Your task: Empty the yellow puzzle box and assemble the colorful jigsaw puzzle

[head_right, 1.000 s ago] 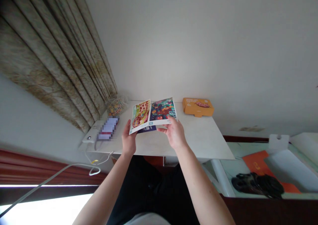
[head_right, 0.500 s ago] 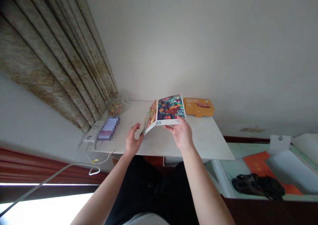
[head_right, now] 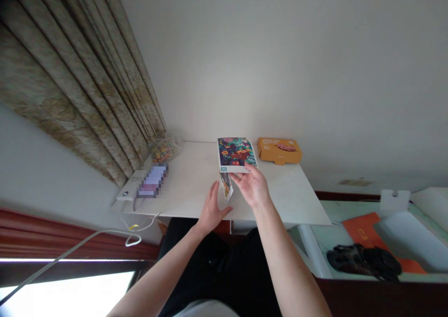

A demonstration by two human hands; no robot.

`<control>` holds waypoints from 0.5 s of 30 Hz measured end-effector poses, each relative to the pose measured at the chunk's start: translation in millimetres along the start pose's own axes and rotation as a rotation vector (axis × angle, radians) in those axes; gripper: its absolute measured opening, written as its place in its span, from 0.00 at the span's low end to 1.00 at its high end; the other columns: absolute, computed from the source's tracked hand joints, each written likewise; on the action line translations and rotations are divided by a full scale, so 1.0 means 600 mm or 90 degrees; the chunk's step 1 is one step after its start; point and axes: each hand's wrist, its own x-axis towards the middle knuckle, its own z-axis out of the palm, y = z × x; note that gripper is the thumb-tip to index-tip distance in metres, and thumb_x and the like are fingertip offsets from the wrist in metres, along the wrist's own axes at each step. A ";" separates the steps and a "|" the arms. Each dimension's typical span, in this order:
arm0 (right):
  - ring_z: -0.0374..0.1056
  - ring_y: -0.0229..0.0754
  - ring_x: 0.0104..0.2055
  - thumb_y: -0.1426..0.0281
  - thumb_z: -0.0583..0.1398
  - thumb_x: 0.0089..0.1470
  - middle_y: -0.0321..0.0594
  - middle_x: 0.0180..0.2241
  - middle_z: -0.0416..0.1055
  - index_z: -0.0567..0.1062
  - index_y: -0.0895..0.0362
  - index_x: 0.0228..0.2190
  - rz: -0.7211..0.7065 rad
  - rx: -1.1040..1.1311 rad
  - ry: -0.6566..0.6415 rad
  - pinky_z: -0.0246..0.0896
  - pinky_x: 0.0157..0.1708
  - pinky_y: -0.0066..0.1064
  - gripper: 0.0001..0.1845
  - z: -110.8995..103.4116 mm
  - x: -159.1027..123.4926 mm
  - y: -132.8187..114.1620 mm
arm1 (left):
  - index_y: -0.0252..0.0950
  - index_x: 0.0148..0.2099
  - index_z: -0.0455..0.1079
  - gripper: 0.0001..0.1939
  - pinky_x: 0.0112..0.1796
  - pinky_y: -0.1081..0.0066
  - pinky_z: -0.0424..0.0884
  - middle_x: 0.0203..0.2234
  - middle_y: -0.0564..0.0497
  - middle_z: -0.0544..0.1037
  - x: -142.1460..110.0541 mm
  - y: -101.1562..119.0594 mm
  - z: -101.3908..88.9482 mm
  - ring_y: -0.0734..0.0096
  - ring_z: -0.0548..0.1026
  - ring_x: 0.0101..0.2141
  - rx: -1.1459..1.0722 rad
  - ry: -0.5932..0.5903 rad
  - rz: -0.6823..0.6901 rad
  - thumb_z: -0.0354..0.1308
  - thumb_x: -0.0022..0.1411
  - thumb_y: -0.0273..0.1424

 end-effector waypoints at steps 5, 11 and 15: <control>0.80 0.42 0.41 0.76 0.68 0.50 0.39 0.40 0.83 0.78 0.54 0.39 0.021 -0.004 -0.020 0.79 0.44 0.34 0.13 0.000 -0.007 0.018 | 0.43 0.76 0.44 0.51 0.67 0.44 0.58 0.71 0.37 0.55 0.008 -0.003 0.039 0.46 0.53 0.71 0.054 0.050 -0.059 0.58 0.55 0.18; 0.80 0.40 0.35 0.78 0.70 0.47 0.37 0.37 0.83 0.78 0.54 0.37 0.003 -0.012 -0.003 0.80 0.38 0.29 0.14 -0.011 -0.010 0.012 | 0.43 0.72 0.51 0.43 0.64 0.51 0.64 0.71 0.37 0.55 0.023 -0.028 0.029 0.49 0.56 0.71 -0.139 0.228 -0.188 0.62 0.58 0.22; 0.79 0.37 0.30 0.79 0.71 0.46 0.35 0.34 0.83 0.78 0.55 0.35 -0.010 -0.008 0.005 0.79 0.33 0.25 0.14 -0.021 -0.006 -0.002 | 0.44 0.70 0.51 0.43 0.57 0.55 0.73 0.69 0.34 0.59 0.041 -0.042 0.005 0.49 0.69 0.63 -0.387 0.345 -0.406 0.69 0.58 0.32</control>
